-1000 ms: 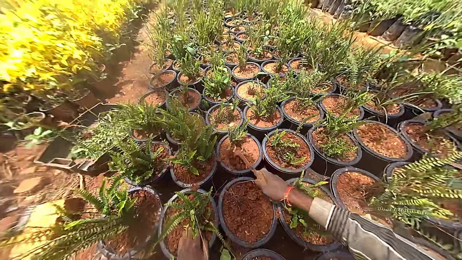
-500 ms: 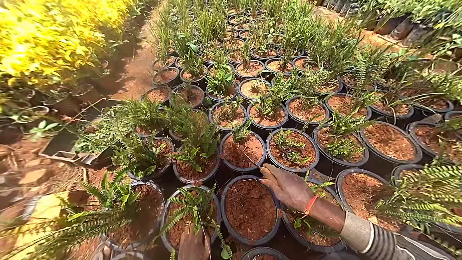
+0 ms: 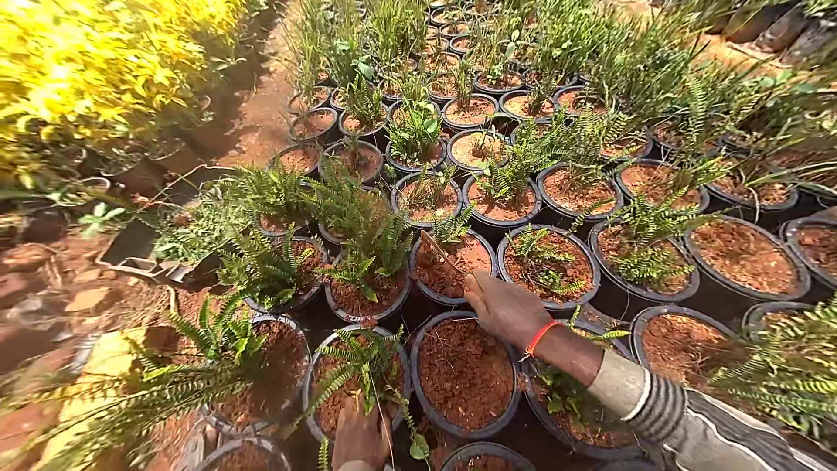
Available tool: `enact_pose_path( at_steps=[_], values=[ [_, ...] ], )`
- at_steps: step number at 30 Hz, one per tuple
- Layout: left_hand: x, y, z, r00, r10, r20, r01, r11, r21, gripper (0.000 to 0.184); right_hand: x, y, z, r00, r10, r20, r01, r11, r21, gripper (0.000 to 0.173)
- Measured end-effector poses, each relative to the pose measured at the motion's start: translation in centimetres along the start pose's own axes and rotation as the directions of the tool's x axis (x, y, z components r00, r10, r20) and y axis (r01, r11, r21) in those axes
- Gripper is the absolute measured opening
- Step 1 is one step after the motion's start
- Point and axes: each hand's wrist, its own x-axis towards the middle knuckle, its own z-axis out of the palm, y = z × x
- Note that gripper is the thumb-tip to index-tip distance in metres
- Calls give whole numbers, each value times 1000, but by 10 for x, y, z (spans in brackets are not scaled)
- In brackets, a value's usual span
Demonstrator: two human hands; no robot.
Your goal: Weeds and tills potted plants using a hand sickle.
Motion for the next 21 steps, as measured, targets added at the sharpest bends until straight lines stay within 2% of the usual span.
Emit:
enact_pose_path(
  at_steps=[2, 4, 8, 9, 11, 13, 14, 16, 19, 21],
  values=[
    [-3, 0, 3, 997, 18, -72, -19, 1000, -9, 42, 27, -4, 19, 997, 35, 70, -33, 999, -30, 43],
    [-3, 0, -3, 999, 13, -47, -15, 999, -46, 41, 50, 5, 38, 993, 17, 114, -19, 1000, 22, 44],
    [2, 1, 1, 1000, 10, -25, -11, 1000, -16, 43, 45, 24, 20, 997, -7, 79, -12, 972, 234, 40],
    [0, 2, -1, 999, -12, 33, 12, 1000, -5, 45, 35, 16, 16, 999, 13, 47, -23, 975, 221, 40],
    [0, 3, -7, 994, -32, 102, 32, 999, 0, 45, 26, -4, 13, 999, 24, -21, -23, 998, 57, 40],
    [-3, 6, -8, 999, -7, 46, 10, 998, -58, 42, 40, -12, 24, 999, 20, -30, -22, 997, -68, 39],
    [-4, 5, -8, 1000, 6, 5, -6, 997, -79, 40, 49, -10, 31, 1000, 16, -14, -17, 998, -60, 39],
    [-3, 2, -9, 1000, 15, 0, -15, 996, -82, 41, 56, 1, 33, 1000, 2, 13, -2, 999, 40, 41],
    [0, 2, -6, 1000, 14, 10, -14, 998, -64, 41, 51, 13, 2, 996, 83, 18, -85, 963, 256, 45],
    [-3, 1, -7, 1000, 2, 20, 0, 998, -59, 41, 43, 6, -2, 995, 97, -17, -88, 957, 276, 44]
  ],
)
